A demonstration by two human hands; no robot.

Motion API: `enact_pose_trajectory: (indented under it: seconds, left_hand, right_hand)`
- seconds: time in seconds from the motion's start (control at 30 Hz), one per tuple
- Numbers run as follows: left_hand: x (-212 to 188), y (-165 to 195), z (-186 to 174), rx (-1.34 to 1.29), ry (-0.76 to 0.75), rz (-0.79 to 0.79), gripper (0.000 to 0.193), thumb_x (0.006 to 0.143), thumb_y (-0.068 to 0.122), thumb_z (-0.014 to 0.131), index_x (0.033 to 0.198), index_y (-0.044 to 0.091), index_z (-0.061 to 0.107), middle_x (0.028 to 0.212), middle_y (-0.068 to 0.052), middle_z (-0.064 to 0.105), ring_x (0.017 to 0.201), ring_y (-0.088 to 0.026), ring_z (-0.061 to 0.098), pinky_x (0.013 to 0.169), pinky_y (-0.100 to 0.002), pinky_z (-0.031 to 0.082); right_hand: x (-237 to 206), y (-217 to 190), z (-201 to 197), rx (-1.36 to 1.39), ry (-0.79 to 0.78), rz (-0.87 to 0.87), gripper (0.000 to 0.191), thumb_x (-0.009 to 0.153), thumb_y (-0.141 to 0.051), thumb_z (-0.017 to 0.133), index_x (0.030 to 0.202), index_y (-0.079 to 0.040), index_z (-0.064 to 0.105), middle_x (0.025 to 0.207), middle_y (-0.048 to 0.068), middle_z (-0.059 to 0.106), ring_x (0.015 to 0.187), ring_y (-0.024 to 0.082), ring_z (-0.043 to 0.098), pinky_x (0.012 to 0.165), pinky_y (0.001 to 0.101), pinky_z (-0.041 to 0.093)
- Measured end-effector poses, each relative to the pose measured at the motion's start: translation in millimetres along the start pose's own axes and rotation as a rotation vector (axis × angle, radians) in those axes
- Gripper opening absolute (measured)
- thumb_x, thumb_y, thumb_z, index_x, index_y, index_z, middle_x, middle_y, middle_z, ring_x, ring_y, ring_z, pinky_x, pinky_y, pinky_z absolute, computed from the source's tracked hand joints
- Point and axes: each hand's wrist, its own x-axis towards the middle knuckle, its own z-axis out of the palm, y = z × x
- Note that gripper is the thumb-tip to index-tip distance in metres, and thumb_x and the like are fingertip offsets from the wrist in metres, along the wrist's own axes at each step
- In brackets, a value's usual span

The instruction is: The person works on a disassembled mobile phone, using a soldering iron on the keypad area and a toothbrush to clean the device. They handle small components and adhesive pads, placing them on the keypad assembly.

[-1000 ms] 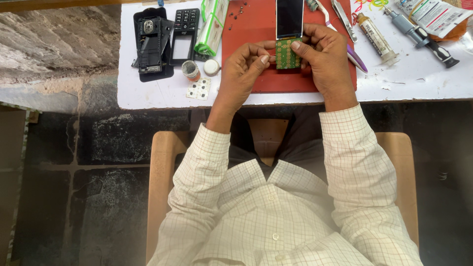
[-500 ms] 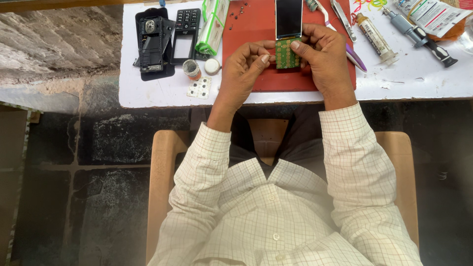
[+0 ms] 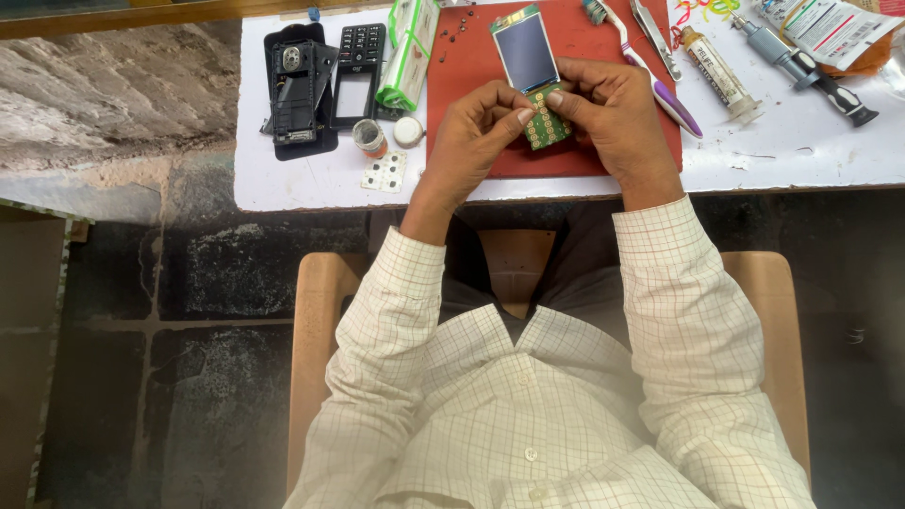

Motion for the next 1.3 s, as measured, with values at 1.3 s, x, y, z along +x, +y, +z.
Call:
enact_pose_trajectory:
  seconds: [1.3]
  left_hand:
    - [-5, -3, 16, 0.135, 0.336, 0.248, 0.009, 0.101, 0.005, 0.068, 0.102, -0.004, 0.069, 0.097, -0.001, 0.060, 0.090, -0.008, 0.067, 0.084, -0.024, 0.059]
  right_hand:
    - [-9, -7, 13, 0.000, 0.032, 0.122, 0.035, 0.091, 0.012, 0.061, 0.125, 0.005, 0.068, 0.097, 0.008, 0.074, 0.080, 0.010, 0.070, 0.071, 0.0226, 0.060]
